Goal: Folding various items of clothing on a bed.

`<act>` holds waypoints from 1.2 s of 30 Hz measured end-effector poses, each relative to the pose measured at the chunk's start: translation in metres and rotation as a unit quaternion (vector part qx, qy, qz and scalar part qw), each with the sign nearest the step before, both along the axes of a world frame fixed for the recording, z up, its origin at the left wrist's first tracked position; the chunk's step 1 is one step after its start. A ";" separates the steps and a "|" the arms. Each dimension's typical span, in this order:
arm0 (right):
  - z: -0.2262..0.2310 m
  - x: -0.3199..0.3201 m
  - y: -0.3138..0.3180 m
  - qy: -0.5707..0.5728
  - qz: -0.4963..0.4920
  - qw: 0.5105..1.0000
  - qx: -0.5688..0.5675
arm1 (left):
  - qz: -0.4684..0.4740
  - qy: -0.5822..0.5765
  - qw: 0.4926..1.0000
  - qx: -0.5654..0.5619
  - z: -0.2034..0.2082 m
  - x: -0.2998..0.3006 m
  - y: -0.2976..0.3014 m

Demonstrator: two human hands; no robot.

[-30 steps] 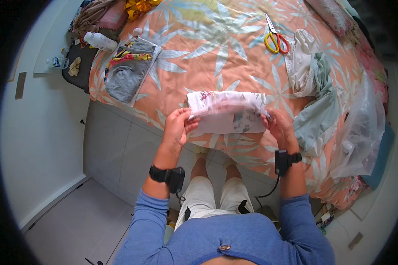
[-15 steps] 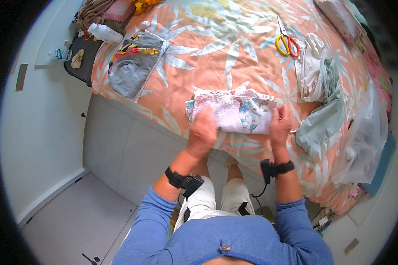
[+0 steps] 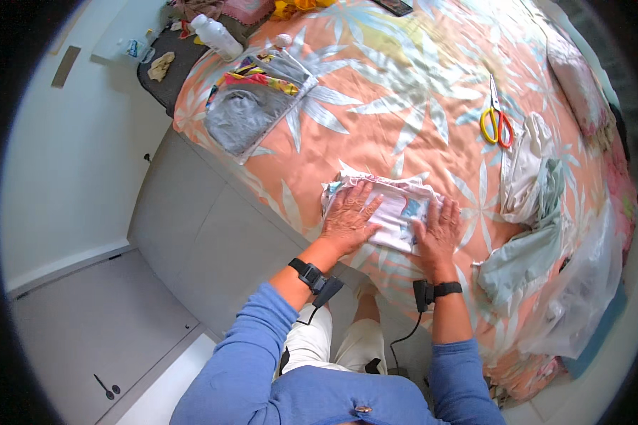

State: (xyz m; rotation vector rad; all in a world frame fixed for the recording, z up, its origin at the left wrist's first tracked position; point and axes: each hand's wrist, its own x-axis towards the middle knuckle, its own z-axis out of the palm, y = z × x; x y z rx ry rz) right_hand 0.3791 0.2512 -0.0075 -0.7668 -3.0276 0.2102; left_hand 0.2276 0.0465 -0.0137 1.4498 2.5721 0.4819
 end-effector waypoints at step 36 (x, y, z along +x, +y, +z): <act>0.178 -0.290 -0.020 0.154 0.057 0.831 -0.531 | 0.388 -0.435 0.631 0.512 0.166 -0.183 -0.156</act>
